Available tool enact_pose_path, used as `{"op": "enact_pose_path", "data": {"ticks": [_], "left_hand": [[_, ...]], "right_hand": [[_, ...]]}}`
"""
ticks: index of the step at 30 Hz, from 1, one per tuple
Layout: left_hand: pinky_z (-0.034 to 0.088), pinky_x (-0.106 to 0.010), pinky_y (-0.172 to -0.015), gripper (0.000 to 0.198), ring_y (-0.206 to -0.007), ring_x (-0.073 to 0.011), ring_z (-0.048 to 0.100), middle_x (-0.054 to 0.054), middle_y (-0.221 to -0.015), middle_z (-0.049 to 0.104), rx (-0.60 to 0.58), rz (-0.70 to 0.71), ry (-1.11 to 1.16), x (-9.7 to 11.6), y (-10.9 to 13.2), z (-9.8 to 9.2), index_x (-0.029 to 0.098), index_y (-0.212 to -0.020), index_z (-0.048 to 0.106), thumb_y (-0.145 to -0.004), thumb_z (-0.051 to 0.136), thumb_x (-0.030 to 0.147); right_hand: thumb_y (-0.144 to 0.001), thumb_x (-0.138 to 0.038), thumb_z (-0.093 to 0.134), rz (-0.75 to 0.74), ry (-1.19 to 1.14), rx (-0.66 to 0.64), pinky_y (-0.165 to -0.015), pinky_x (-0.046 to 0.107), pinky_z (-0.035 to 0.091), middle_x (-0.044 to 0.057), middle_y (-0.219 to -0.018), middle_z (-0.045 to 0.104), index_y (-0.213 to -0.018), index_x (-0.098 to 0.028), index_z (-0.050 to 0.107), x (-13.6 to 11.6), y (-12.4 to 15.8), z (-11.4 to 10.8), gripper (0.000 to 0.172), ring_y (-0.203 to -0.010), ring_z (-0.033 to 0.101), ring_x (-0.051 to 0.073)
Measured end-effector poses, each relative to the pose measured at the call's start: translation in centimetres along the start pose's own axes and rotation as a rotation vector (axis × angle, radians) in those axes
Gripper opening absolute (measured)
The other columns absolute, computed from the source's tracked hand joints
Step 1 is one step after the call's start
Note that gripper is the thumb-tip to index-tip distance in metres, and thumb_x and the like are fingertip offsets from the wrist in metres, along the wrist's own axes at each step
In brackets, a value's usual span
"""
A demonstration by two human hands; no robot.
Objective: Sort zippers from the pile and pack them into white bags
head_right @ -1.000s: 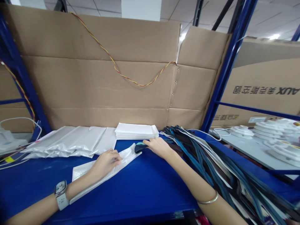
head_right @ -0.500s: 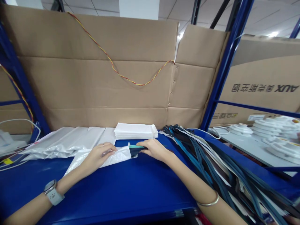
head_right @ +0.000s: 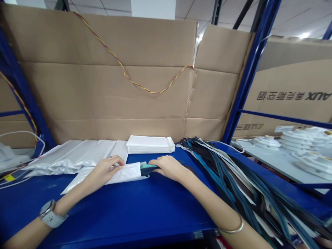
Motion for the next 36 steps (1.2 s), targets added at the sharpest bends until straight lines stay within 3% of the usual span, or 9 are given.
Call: {"op": "enact_pose_path", "data": {"ticks": [3,6,11,16,20,26,29,32,36], "left_hand": [[0.045,-0.030,-0.072,0.015,-0.081,-0.0171,0.057,-0.003,-0.086,0.061,0.020,-0.026,0.022,-0.6,0.2,0.7,0.020,-0.085,0.057,-0.084,0.043,0.017],[0.046,-0.030,-0.074,0.018,-0.084,-0.0171,0.057,-0.003,-0.088,0.061,0.020,-0.032,0.060,-0.5,0.3,1.4,0.020,-0.089,0.059,-0.085,0.042,0.017],[0.044,-0.031,-0.076,0.020,-0.083,-0.0164,0.056,-0.003,-0.087,0.060,-0.009,0.034,0.079,1.0,0.4,2.1,0.020,-0.087,0.059,-0.087,0.039,0.017],[0.045,-0.032,-0.080,0.017,-0.090,-0.0182,0.058,-0.004,-0.097,0.062,-0.048,0.024,0.073,1.4,0.8,2.7,0.021,-0.097,0.059,-0.087,0.046,0.025],[0.043,-0.036,-0.084,0.045,-0.098,-0.0235,0.058,-0.006,-0.112,0.061,-0.098,-0.008,-0.006,1.7,1.3,3.6,0.025,-0.117,0.054,-0.077,0.061,0.044],[0.044,-0.032,-0.079,0.028,-0.089,-0.0215,0.060,-0.004,-0.101,0.063,-0.117,0.010,-0.059,2.1,1.5,4.0,0.023,-0.103,0.058,-0.079,0.059,0.038],[0.043,-0.032,-0.078,0.020,-0.090,-0.0215,0.059,-0.003,-0.099,0.063,-0.119,0.026,-0.081,2.3,1.4,4.1,0.022,-0.098,0.058,-0.081,0.056,0.033],[0.044,-0.032,-0.078,0.022,-0.091,-0.0222,0.059,-0.003,-0.099,0.062,-0.121,0.005,-0.075,2.4,1.4,4.0,0.022,-0.099,0.058,-0.081,0.055,0.035],[0.044,-0.036,-0.082,0.038,-0.093,-0.0241,0.058,-0.006,-0.106,0.061,-0.171,-0.037,-0.055,2.5,1.7,3.3,0.022,-0.109,0.056,-0.080,0.055,0.047]], "right_hand": [[-0.088,-0.026,0.050,-0.019,0.208,0.005,-0.062,0.024,0.036,0.006,-0.083,0.063,-0.118,-0.024,0.055,0.0,0.2,0.2,0.030,-0.071,0.059,0.017],[-0.087,-0.023,0.051,-0.050,0.234,-0.004,-0.061,0.024,0.034,0.006,-0.084,0.062,-0.119,-0.024,0.053,-0.8,0.0,0.8,0.032,-0.069,0.059,0.016],[-0.081,-0.015,0.051,0.007,-0.051,-0.035,-0.059,0.022,0.035,0.003,-0.082,0.060,-0.106,-0.020,0.048,-2.2,-0.9,2.6,0.026,-0.072,0.058,0.016],[-0.071,-0.014,0.055,0.098,-0.367,-0.116,-0.054,0.020,0.035,-0.002,-0.077,0.056,-0.104,-0.020,0.034,-1.5,-1.2,3.7,0.039,-0.061,0.052,0.012],[-0.073,-0.019,0.055,0.044,-0.483,-0.243,-0.059,0.022,0.039,-0.001,-0.084,0.056,-0.103,-0.021,0.036,-1.8,-1.0,3.5,0.036,-0.065,0.052,0.012],[-0.074,-0.026,0.059,-0.013,-0.435,-0.165,-0.074,0.028,0.040,0.005,-0.104,0.056,-0.105,-0.019,0.041,-2.6,-1.3,2.7,0.036,-0.091,0.054,0.018],[-0.074,-0.042,0.061,0.070,-0.311,-0.237,-0.071,0.028,0.040,0.007,-0.098,0.058,-0.103,-0.017,0.046,-1.4,-0.7,2.1,0.041,-0.087,0.055,0.020],[-0.071,-0.053,0.061,0.124,-0.181,-0.359,-0.062,0.027,0.039,0.006,-0.089,0.060,-0.103,-0.017,0.051,-0.2,0.8,1.5,0.049,-0.078,0.056,0.021],[-0.079,-0.041,0.056,0.104,-0.068,-0.314,-0.066,0.028,0.040,0.007,-0.091,0.062,-0.096,-0.017,0.054,0.3,2.8,0.9,0.030,-0.079,0.059,0.021]]}}
Point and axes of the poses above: each hand's wrist, its own y-axis away from the middle knuckle, its own z-axis out of the palm, x = y × z, the point moved 5 cm from there along -y, towards the middle knuckle
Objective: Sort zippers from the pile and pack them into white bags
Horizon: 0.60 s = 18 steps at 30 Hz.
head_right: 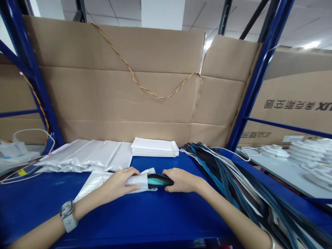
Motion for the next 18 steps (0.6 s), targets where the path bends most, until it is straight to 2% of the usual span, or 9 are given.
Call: {"op": "enact_pose_path", "data": {"ticks": [4,8,13,16,18], "left_hand": [[0.037,-0.047,-0.091,0.066,-0.110,-0.0331,0.050,-0.012,-0.122,0.054,-0.054,-0.023,-0.110,-0.3,0.9,-0.5,0.020,-0.126,0.048,-0.074,0.054,0.061],[0.034,-0.047,-0.093,0.057,-0.109,-0.0312,0.049,-0.010,-0.116,0.056,-0.075,0.025,-0.143,-0.2,1.3,-0.4,0.022,-0.123,0.050,-0.078,0.051,0.058],[0.035,-0.045,-0.091,0.049,-0.107,-0.0299,0.050,-0.010,-0.114,0.056,-0.090,0.042,-0.157,0.0,0.8,-0.1,0.021,-0.121,0.050,-0.085,0.044,0.053],[0.038,-0.044,-0.087,0.046,-0.102,-0.0294,0.053,-0.009,-0.109,0.058,-0.082,0.062,-0.169,-0.1,0.7,0.1,0.021,-0.117,0.053,-0.085,0.044,0.053],[0.038,-0.045,-0.087,0.052,-0.104,-0.0309,0.053,-0.010,-0.113,0.058,-0.075,0.049,-0.167,-0.4,0.6,0.1,0.021,-0.119,0.053,-0.081,0.048,0.056]], "right_hand": [[-0.089,-0.032,0.044,-0.021,0.102,0.095,-0.074,0.031,0.042,0.009,-0.098,0.062,-0.098,-0.016,0.054,0.1,0.8,0.3,0.021,-0.088,0.060,0.023],[-0.090,-0.027,0.042,-0.046,0.201,0.151,-0.072,0.030,0.043,0.008,-0.094,0.063,-0.096,-0.016,0.055,-0.8,-0.1,0.3,0.018,-0.085,0.061,0.022],[-0.083,-0.017,0.050,-0.164,0.284,0.198,-0.069,0.029,0.043,0.011,-0.092,0.064,-0.093,-0.012,0.057,-3.9,-3.7,0.8,0.014,-0.082,0.061,0.022],[-0.078,-0.014,0.054,-0.195,0.236,0.213,-0.066,0.028,0.043,0.011,-0.089,0.065,-0.091,-0.010,0.058,-4.9,-5.3,1.2,0.014,-0.080,0.061,0.021],[-0.076,-0.019,0.058,-0.182,0.156,0.225,-0.064,0.027,0.042,0.009,-0.088,0.065,-0.092,-0.012,0.059,-4.8,-5.4,1.2,0.017,-0.078,0.061,0.020]]}}
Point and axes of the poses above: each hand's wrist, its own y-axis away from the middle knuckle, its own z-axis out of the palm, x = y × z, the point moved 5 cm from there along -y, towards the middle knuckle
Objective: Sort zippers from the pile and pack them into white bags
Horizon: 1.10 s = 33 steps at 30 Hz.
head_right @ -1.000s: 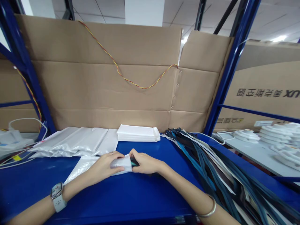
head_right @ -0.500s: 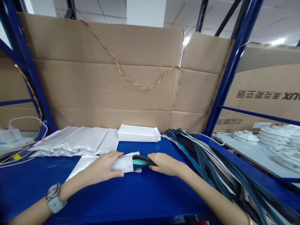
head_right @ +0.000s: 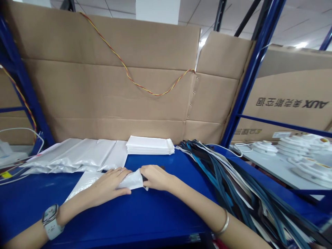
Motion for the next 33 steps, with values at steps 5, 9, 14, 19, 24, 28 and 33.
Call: {"op": "enact_pose_path", "data": {"ticks": [5,9,14,19,24,28,33], "left_hand": [[0.038,-0.045,-0.093,0.079,-0.115,-0.0348,0.047,-0.016,-0.127,0.051,0.003,-0.046,0.000,-0.7,0.1,-0.5,0.016,-0.130,0.045,-0.070,0.055,0.066],[0.038,-0.048,-0.091,0.072,-0.111,-0.0352,0.050,-0.013,-0.119,0.056,-0.010,-0.042,-0.049,-0.8,0.2,-0.6,0.020,-0.122,0.053,-0.070,0.051,0.069],[0.034,-0.050,-0.095,0.068,-0.115,-0.0348,0.046,-0.014,-0.123,0.053,-0.019,-0.019,-0.066,-0.9,0.1,0.1,0.019,-0.124,0.050,-0.076,0.044,0.068],[0.038,-0.045,-0.088,0.058,-0.106,-0.0311,0.051,-0.011,-0.113,0.056,-0.047,0.021,-0.087,-0.6,-0.4,0.3,0.019,-0.118,0.052,-0.081,0.041,0.063],[0.039,-0.043,-0.086,0.064,-0.105,-0.0316,0.052,-0.012,-0.113,0.056,-0.031,-0.012,-0.090,-1.0,-0.6,-0.2,0.020,-0.121,0.052,-0.076,0.046,0.066],[0.036,-0.043,-0.092,0.072,-0.113,-0.0324,0.045,-0.013,-0.121,0.053,0.012,0.003,-0.089,-1.6,-0.2,-1.6,0.020,-0.127,0.048,-0.073,0.050,0.067],[0.039,-0.039,-0.083,0.058,-0.099,-0.0283,0.050,-0.010,-0.106,0.056,-0.062,0.001,-0.052,-2.2,0.5,-2.2,0.020,-0.114,0.057,-0.078,0.045,0.064]], "right_hand": [[-0.072,-0.039,0.067,0.097,-0.063,0.109,-0.081,0.036,0.042,0.010,-0.098,0.063,-0.114,-0.016,0.056,1.4,3.2,-1.5,0.049,-0.092,0.057,0.025],[-0.082,-0.036,0.058,0.084,-0.184,0.110,-0.084,0.033,0.043,0.010,-0.108,0.060,-0.122,-0.019,0.052,2.2,5.4,-1.6,0.044,-0.098,0.056,0.022],[-0.087,-0.023,0.052,0.029,-0.347,0.148,-0.074,0.025,0.044,0.005,-0.091,0.065,-0.097,-0.017,0.065,1.8,4.1,-0.7,0.017,-0.083,0.060,0.016],[-0.078,-0.013,0.060,-0.034,-0.373,0.203,-0.064,0.021,0.041,0.003,-0.075,0.064,-0.077,-0.015,0.066,0.3,0.2,0.7,0.006,-0.070,0.059,0.014],[-0.076,-0.018,0.064,-0.045,-0.387,0.173,-0.063,0.022,0.042,0.002,-0.076,0.065,-0.080,-0.014,0.068,0.2,-0.3,-0.3,0.007,-0.068,0.060,0.013],[-0.080,-0.019,0.059,-0.056,-0.348,0.188,-0.083,0.029,0.045,0.007,-0.101,0.067,-0.107,-0.017,0.064,0.4,2.7,-2.9,0.027,-0.094,0.061,0.018],[-0.090,-0.023,0.045,-0.107,-0.271,0.098,-0.103,0.036,0.035,0.009,-0.127,0.055,-0.125,-0.018,0.053,-0.9,5.5,-2.9,0.036,-0.120,0.047,0.018]]}}
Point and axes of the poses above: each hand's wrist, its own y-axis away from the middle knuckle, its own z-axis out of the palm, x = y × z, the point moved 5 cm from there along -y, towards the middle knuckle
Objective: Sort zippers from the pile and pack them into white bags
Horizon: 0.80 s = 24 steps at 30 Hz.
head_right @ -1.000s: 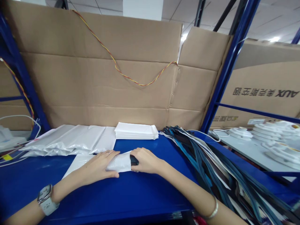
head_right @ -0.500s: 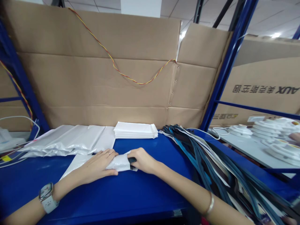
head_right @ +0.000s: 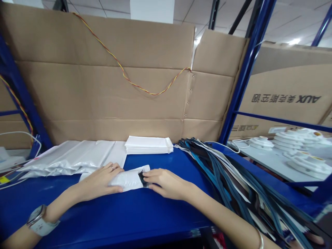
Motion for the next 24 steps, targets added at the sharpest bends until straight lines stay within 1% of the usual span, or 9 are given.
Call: {"op": "enact_pose_path", "data": {"ticks": [3,6,9,13,15,17,21,23,24], "left_hand": [[0.039,-0.037,-0.082,0.052,-0.099,-0.0273,0.050,-0.010,-0.107,0.055,-0.032,0.009,0.026,-0.1,0.0,0.5,0.020,-0.111,0.057,-0.081,0.042,0.060],[0.039,-0.036,-0.081,0.050,-0.098,-0.0269,0.051,-0.009,-0.104,0.055,-0.025,0.018,0.042,-0.2,-0.3,1.0,0.019,-0.105,0.058,-0.081,0.042,0.060],[0.038,-0.036,-0.081,0.051,-0.099,-0.0272,0.052,-0.010,-0.105,0.056,-0.006,0.016,0.048,-0.5,-0.6,1.3,0.018,-0.103,0.058,-0.081,0.042,0.061],[0.038,-0.037,-0.083,0.049,-0.099,-0.0271,0.052,-0.010,-0.105,0.057,-0.013,0.014,0.020,-0.5,-0.9,1.6,0.017,-0.105,0.055,-0.085,0.038,0.058],[0.038,-0.037,-0.084,0.047,-0.100,-0.0273,0.052,-0.010,-0.105,0.057,-0.018,0.011,0.005,-0.4,-1.0,1.7,0.017,-0.104,0.054,-0.085,0.037,0.057],[0.038,-0.037,-0.083,0.045,-0.100,-0.0276,0.052,-0.011,-0.105,0.057,-0.015,-0.002,0.000,-0.2,-1.0,1.7,0.017,-0.102,0.053,-0.085,0.039,0.056],[0.039,-0.034,-0.072,0.037,-0.084,-0.0257,0.057,-0.007,-0.090,0.059,-0.004,-0.059,0.056,0.0,-1.3,0.9,0.019,-0.101,0.050,-0.082,0.045,0.051],[0.039,-0.033,-0.067,0.038,-0.076,-0.0236,0.057,-0.005,-0.083,0.059,0.030,-0.104,0.134,-0.1,-1.7,0.1,0.020,-0.100,0.048,-0.079,0.049,0.051],[0.039,-0.032,-0.066,0.040,-0.072,-0.0225,0.057,-0.004,-0.081,0.058,0.069,-0.138,0.178,-0.2,-2.0,-0.5,0.020,-0.099,0.047,-0.076,0.052,0.051]], "right_hand": [[-0.093,-0.026,0.039,-0.042,-0.007,-0.082,-0.107,0.034,0.030,0.011,-0.130,0.052,-0.130,-0.014,0.048,-0.5,0.2,0.9,0.040,-0.126,0.040,0.017],[-0.095,-0.027,0.034,-0.086,-0.026,-0.132,-0.108,0.034,0.028,0.012,-0.127,0.054,-0.129,-0.012,0.047,-0.7,-0.6,1.4,0.040,-0.128,0.038,0.017],[-0.095,-0.031,0.034,-0.109,-0.045,-0.168,-0.103,0.034,0.033,0.010,-0.118,0.059,-0.122,-0.014,0.052,-0.6,-1.9,1.8,0.036,-0.122,0.043,0.017],[-0.093,-0.036,0.038,-0.121,-0.032,-0.195,-0.091,0.032,0.041,0.009,-0.104,0.062,-0.104,-0.014,0.059,0.1,-3.2,2.8,0.032,-0.103,0.052,0.018],[-0.091,-0.039,0.043,-0.117,-0.016,-0.203,-0.086,0.031,0.042,0.009,-0.099,0.061,-0.097,-0.013,0.059,0.4,-3.4,3.2,0.031,-0.096,0.053,0.019],[-0.088,-0.039,0.048,-0.122,-0.011,-0.209,-0.086,0.032,0.042,0.010,-0.099,0.060,-0.097,-0.013,0.059,0.6,-3.4,3.5,0.029,-0.096,0.052,0.019],[-0.084,-0.034,0.056,-0.164,-0.040,-0.191,-0.096,0.035,0.036,0.010,-0.115,0.056,-0.110,-0.015,0.056,0.5,-3.5,2.7,0.032,-0.111,0.046,0.021],[-0.085,-0.031,0.055,-0.165,-0.074,-0.163,-0.096,0.036,0.037,0.008,-0.116,0.057,-0.110,-0.017,0.056,0.7,-3.9,1.6,0.029,-0.111,0.047,0.020],[-0.085,-0.030,0.054,-0.150,-0.093,-0.110,-0.095,0.036,0.038,0.008,-0.113,0.058,-0.107,-0.018,0.057,0.9,-4.1,0.6,0.025,-0.110,0.049,0.020]]}}
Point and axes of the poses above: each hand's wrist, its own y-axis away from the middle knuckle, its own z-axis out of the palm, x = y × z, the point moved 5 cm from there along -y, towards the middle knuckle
